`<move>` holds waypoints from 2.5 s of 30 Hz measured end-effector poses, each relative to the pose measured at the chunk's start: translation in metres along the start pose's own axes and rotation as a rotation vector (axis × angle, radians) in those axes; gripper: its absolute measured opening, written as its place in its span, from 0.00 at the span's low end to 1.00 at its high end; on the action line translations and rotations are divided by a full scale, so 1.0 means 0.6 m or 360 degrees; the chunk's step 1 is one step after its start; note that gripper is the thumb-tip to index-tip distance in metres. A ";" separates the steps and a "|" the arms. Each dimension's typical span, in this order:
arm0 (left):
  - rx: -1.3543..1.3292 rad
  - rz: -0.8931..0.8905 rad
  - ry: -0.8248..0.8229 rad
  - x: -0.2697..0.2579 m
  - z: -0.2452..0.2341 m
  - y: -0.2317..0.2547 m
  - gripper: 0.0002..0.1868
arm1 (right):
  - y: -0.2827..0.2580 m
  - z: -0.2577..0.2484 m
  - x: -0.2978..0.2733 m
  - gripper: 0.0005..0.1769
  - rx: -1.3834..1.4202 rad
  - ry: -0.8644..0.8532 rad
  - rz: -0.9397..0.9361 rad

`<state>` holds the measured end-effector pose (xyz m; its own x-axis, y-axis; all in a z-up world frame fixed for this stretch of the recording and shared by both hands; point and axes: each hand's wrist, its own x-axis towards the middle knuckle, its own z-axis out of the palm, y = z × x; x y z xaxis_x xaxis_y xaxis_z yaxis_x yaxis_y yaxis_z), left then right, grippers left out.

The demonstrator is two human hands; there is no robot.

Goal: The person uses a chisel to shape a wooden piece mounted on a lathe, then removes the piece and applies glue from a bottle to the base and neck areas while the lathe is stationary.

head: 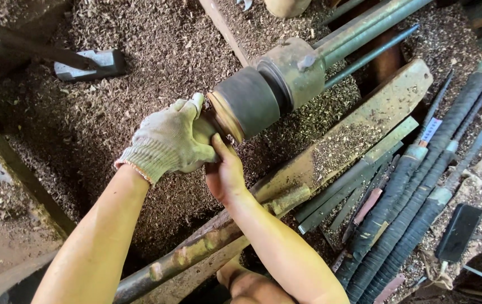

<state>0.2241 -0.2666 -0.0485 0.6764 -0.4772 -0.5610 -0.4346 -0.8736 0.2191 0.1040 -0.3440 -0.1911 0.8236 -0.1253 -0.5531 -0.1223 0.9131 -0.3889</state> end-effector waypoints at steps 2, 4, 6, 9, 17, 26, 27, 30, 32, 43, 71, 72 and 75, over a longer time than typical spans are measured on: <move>-0.0003 0.0017 0.0075 -0.001 0.006 -0.003 0.64 | 0.003 -0.006 0.000 0.25 0.0003 0.0003 0.0015; -0.0004 0.0034 0.0092 0.002 0.008 -0.006 0.63 | 0.010 -0.019 0.004 0.22 0.0064 0.0016 -0.0024; -0.0022 -0.0011 0.0003 0.003 -0.003 -0.001 0.64 | 0.005 -0.018 -0.008 0.23 0.0079 0.0031 -0.0007; -0.0078 -0.0102 -0.0204 0.004 -0.027 0.012 0.65 | -0.005 -0.020 -0.031 0.27 0.0090 0.0079 0.0005; -0.1114 0.0036 -0.0710 0.096 0.071 -0.123 0.52 | -0.112 -0.053 -0.140 0.27 -0.0406 -0.0248 -0.0097; -0.3083 0.0363 -0.0931 0.237 0.388 -0.278 0.26 | -0.102 -0.086 -0.124 0.19 -0.1531 -0.0173 -0.1082; -0.3301 0.0408 -0.0946 0.232 0.369 -0.259 0.24 | -0.095 -0.081 -0.122 0.19 -0.1770 -0.0200 -0.0989; -0.3435 0.0047 -0.0773 0.206 0.316 -0.230 0.24 | -0.099 -0.038 -0.127 0.19 -0.2199 -0.0234 -0.0752; -0.3312 -0.0353 -0.0590 0.152 0.238 -0.201 0.26 | -0.105 -0.016 -0.125 0.19 -0.2383 -0.0243 -0.0617; -0.0496 0.0303 0.0589 -0.049 0.121 -0.112 0.78 | -0.121 -0.009 -0.084 0.08 -0.2439 -0.0505 -0.0486; -0.2197 0.0479 0.0004 0.000 0.151 -0.158 0.74 | -0.158 0.033 -0.071 0.11 -0.2476 -0.0465 -0.0025; -0.2065 0.0481 0.0051 -0.002 0.147 -0.157 0.74 | -0.158 0.029 -0.070 0.10 -0.2336 -0.0526 -0.0037; -0.1751 0.0520 0.0217 -0.007 0.144 -0.155 0.74 | -0.160 0.046 -0.064 0.09 -0.2261 -0.0507 0.0004</move>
<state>0.2100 -0.1751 -0.1354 0.7148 -0.6436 -0.2734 0.1070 -0.2857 0.9523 0.0990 -0.4160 -0.1124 0.8849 0.1383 -0.4448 -0.4019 -0.2562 -0.8791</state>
